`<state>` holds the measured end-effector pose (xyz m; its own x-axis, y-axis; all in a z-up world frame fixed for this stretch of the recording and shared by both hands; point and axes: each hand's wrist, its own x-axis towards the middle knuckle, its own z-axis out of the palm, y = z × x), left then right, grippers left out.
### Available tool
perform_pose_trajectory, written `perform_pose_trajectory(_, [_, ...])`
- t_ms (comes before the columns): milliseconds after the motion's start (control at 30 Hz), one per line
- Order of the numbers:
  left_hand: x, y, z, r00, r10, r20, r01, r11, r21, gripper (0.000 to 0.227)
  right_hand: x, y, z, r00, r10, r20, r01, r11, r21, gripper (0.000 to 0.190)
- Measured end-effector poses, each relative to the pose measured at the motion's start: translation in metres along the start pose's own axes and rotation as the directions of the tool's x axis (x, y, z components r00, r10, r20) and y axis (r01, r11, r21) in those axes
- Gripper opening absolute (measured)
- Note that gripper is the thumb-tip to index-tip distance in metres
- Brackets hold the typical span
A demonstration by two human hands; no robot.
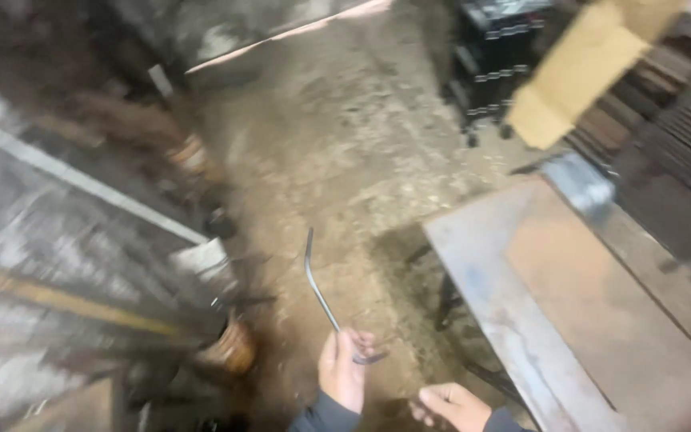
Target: Bending metal rods using a vise and a manual bending tool, checking the angles against a template on a metal plate.
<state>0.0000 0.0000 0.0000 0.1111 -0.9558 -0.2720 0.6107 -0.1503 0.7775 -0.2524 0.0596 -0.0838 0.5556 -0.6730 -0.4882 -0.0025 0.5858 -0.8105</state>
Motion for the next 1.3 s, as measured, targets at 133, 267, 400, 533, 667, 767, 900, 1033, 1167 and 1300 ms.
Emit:
perform_pose_trajectory(133, [-0.023, -0.016, 0.078, 0.931, -0.154, 0.331, 0.166, 0.986, -0.007, 0.023, -0.062, -0.102, 0.025, 0.968, 0.088, -0.237, 0.049, 0.855, 0.516, 0.057])
perform_pose_trajectory(267, [0.015, -0.039, 0.095, 0.724, -0.315, 0.614, 0.054, 0.913, 0.404, 0.022, -0.054, -0.024, -0.038, 0.845, 0.093, -0.527, 0.316, 0.708, 0.632, 0.037])
perform_pose_trajectory(400, [0.078, -0.097, 0.084, 0.643, -0.516, 0.566, 0.065, 0.773, 0.632, 0.022, -0.069, -0.004, -0.062, 0.643, 0.192, -0.742, 0.428, 0.713, 0.555, 0.024])
perform_pose_trajectory(533, [0.141, -0.135, 0.118, 0.532, -0.64, 0.554, 0.147, 0.714, 0.684, 0.014, -0.068, 0.004, -0.099, 0.467, 0.301, -0.831, 0.49, 0.694, 0.527, 0.024])
perform_pose_trajectory(667, [0.215, -0.166, 0.154, 0.519, -0.771, 0.367, 0.212, 0.533, 0.819, 0.019, -0.053, 0.039, -0.124, 0.284, 0.337, -0.898, 0.583, 0.682, 0.441, 0.028])
perform_pose_trajectory(767, [0.261, -0.202, 0.177, 0.473, -0.811, 0.344, 0.035, 0.407, 0.913, 0.025, -0.039, 0.053, -0.154, 0.163, 0.343, -0.925, 0.602, 0.708, 0.369, 0.031])
perform_pose_trajectory(900, [0.291, -0.25, 0.197, 0.359, -0.86, 0.364, -0.306, 0.261, 0.916, 0.035, -0.042, 0.045, -0.155, 0.026, 0.347, -0.937, 0.593, 0.749, 0.294, 0.033])
perform_pose_trajectory(1033, [0.294, -0.288, 0.232, 0.287, -0.821, 0.494, -0.596, 0.251, 0.763, 0.036, -0.051, 0.051, -0.188, -0.055, 0.358, -0.932, 0.607, 0.753, 0.254, 0.033])
perform_pose_trajectory(1167, [0.287, -0.308, 0.26, 0.229, -0.755, 0.614, -0.82, 0.19, 0.54, 0.04, -0.06, 0.055, -0.218, -0.142, 0.384, -0.912, 0.576, 0.781, 0.239, 0.032])
perform_pose_trajectory(1300, [0.275, -0.31, 0.295, 0.303, -0.746, 0.592, -0.877, 0.024, 0.479, 0.041, -0.08, 0.024, -0.235, -0.221, 0.357, -0.908, 0.267, 0.917, 0.295, 0.031])
